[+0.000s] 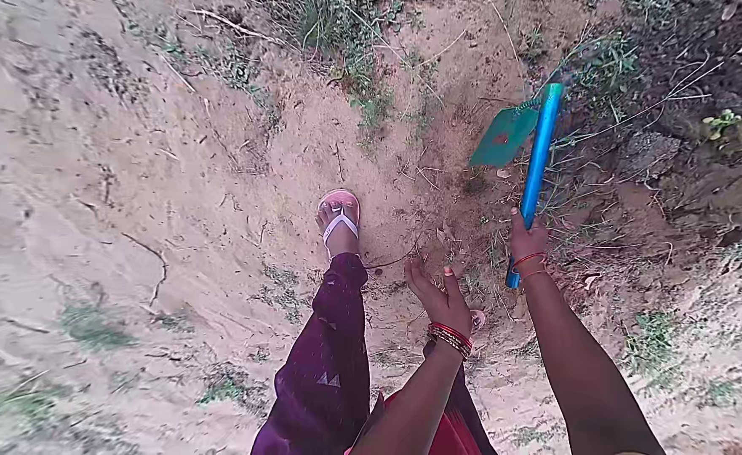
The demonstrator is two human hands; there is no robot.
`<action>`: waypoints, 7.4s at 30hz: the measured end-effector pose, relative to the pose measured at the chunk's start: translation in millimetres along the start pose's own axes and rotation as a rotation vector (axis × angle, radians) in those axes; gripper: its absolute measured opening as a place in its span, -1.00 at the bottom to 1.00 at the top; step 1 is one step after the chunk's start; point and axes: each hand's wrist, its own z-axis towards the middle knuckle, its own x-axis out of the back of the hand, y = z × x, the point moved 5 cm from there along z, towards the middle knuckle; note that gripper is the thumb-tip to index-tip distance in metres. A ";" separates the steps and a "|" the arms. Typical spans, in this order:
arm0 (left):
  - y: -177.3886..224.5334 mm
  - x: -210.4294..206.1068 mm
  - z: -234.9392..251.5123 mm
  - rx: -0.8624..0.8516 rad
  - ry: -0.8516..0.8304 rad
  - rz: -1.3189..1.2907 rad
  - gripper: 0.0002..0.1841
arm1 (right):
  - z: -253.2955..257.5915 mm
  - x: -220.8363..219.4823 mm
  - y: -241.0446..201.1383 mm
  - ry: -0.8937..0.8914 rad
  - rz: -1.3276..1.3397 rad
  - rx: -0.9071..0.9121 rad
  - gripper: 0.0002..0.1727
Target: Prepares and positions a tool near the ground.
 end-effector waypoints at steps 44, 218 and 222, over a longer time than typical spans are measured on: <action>28.5 -9.9 4.3 0.012 -0.032 -0.100 -0.33 | -22.2 216.9 6.7 0.898 0.202 0.108 -0.50; -30.7 -22.2 -7.5 0.409 -0.368 -0.013 -0.35 | -132.3 7.0 47.0 -0.380 -0.661 -0.091 -0.54; -22.2 -36.6 -16.9 0.376 -0.601 -0.022 -0.62 | -160.8 -1.5 19.0 -0.311 -0.407 0.023 -0.56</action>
